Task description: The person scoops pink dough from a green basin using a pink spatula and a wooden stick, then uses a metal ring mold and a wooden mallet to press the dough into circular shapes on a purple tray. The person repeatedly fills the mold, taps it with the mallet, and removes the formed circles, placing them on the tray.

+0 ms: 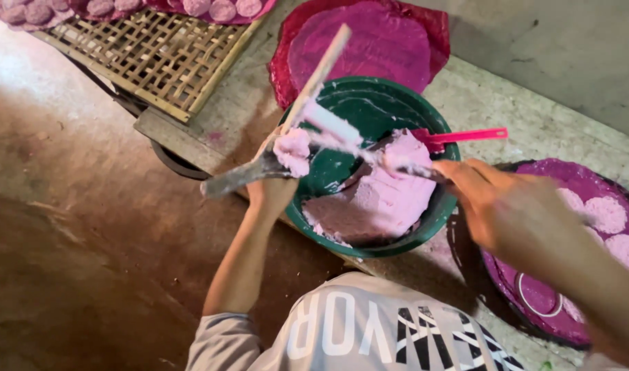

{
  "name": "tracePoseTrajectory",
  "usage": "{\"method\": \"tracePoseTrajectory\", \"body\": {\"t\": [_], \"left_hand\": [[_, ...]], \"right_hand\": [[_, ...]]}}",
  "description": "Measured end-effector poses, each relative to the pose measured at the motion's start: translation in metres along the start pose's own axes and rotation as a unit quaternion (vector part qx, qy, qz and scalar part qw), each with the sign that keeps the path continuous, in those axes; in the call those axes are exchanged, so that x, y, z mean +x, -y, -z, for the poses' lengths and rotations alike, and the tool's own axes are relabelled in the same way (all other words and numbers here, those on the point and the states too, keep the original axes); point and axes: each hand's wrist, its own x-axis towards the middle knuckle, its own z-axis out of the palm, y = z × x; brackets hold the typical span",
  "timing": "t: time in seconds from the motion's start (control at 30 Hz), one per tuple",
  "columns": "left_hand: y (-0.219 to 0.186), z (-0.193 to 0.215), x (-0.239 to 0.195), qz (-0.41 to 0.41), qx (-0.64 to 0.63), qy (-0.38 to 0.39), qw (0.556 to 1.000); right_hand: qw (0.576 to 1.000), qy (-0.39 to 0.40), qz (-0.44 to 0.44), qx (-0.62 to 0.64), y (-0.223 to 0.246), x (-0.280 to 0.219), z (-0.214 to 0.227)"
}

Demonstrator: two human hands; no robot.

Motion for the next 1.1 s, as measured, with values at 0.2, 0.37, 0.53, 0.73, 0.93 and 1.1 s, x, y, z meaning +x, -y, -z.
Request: {"method": "tracePoseTrajectory", "body": {"t": [0.2, 0.37, 0.53, 0.73, 0.93, 1.1], "left_hand": [[-0.007, -0.028, 0.005, -0.15, 0.223, -0.096, 0.958], [0.009, -0.021, 0.015, -0.165, 0.165, -0.09, 0.968], [0.006, -0.043, 0.012, -0.12, 0.217, -0.063, 0.967], [0.018, -0.044, 0.017, -0.146, 0.277, -0.047, 0.949], [0.027, -0.028, 0.012, -0.14, 0.307, 0.013, 0.941], [0.011, -0.045, -0.012, -0.192, 0.14, 0.074, 0.969]], "right_hand": [[0.945, -0.103, -0.032, 0.309, 0.012, 0.021, -0.13], [0.917, -0.003, -0.127, 0.377, -0.008, -0.017, -0.155], [0.905, -0.048, -0.138, 0.4, -0.045, 0.002, -0.136], [0.935, -0.049, -0.112, 0.332, -0.006, -0.005, -0.159], [0.964, 0.159, -0.183, 0.113, -0.037, 0.005, -0.05], [0.988, 0.151, -0.005, -0.037, -0.006, 0.046, -0.033]]}}
